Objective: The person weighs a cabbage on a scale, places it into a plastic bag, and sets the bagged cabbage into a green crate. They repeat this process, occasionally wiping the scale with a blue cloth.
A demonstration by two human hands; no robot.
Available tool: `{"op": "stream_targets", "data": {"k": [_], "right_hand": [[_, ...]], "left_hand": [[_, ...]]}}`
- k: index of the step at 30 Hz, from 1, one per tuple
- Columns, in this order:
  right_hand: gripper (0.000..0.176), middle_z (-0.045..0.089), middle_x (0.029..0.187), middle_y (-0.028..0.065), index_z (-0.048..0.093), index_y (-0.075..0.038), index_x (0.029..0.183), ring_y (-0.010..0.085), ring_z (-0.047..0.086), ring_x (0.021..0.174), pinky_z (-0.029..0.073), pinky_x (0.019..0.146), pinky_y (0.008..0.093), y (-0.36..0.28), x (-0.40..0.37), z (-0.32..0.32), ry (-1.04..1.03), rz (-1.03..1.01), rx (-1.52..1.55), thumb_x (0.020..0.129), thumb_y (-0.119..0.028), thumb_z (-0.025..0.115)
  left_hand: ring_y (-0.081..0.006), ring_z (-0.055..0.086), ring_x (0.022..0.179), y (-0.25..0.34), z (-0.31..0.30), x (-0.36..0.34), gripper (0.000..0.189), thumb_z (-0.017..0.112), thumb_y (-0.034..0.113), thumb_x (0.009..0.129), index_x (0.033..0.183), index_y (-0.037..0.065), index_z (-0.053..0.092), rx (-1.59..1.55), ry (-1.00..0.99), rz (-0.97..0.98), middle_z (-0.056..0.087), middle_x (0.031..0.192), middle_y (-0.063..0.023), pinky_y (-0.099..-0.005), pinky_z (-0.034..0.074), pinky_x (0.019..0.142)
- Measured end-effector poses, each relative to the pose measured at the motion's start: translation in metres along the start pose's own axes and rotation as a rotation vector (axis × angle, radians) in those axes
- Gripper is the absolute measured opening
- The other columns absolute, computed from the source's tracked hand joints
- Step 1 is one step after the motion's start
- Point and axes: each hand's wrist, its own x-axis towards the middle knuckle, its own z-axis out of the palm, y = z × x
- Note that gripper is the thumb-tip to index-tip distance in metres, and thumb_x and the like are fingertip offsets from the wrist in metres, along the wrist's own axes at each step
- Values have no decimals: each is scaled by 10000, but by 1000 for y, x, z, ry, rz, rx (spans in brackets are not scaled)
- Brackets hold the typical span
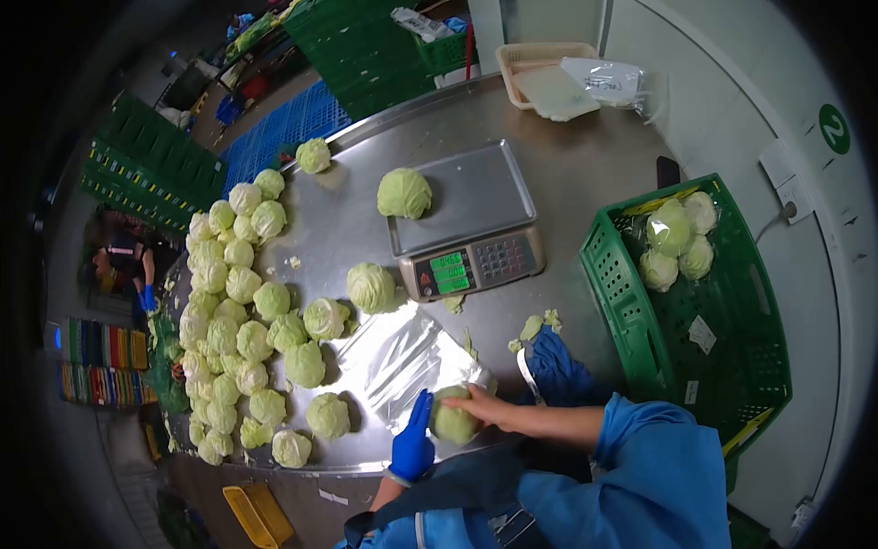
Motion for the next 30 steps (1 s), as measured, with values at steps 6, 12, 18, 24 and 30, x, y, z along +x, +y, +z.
{"op": "stream_targets", "data": {"k": [6,12,18,24,30], "right_hand": [[825,431,1363,208,227,-17,1436,280,672,851,572,716,336,-21,-46,12,162,-301,-414,864,-375,702],[632,474,1235,164,390,-49,1325,308,639,858,542,714,385,-71,-52,53,629,-914,-1041,815,-220,722],[576,593,1088,138,520,-52,1244,207,619,912,513,751,332,-151,-11,27,531,-975,-589,755,-192,792],[883,435,1346,180,393,-82,1368,360,457,1245,401,1033,440,-292,108,-59,978,-1042,-944,640,-257,860],[985,402,1416,170,344,-108,1422,376,456,1260,397,1056,440,-351,168,-104,735,-869,-1127,594,-216,868]], "left_hand": [[-309,497,1287,16,-29,4,903,405,-178,629,1489,83,315,-218,42,-125,334,1530,-155,-337,450,976],[-40,408,614,9,-73,-2,975,467,-183,599,1515,88,273,-457,161,-168,297,1568,-74,-192,390,570],[-46,417,603,-2,-107,-8,993,493,-173,585,1517,80,259,-457,160,-193,284,1575,-67,-192,395,554],[-48,430,612,-1,-102,3,955,512,-190,616,1505,70,281,-438,115,-260,300,1569,-60,-201,422,574],[-66,440,616,5,-118,8,937,518,-163,639,1510,93,286,-481,38,-337,434,1464,-21,-212,421,599]]}}
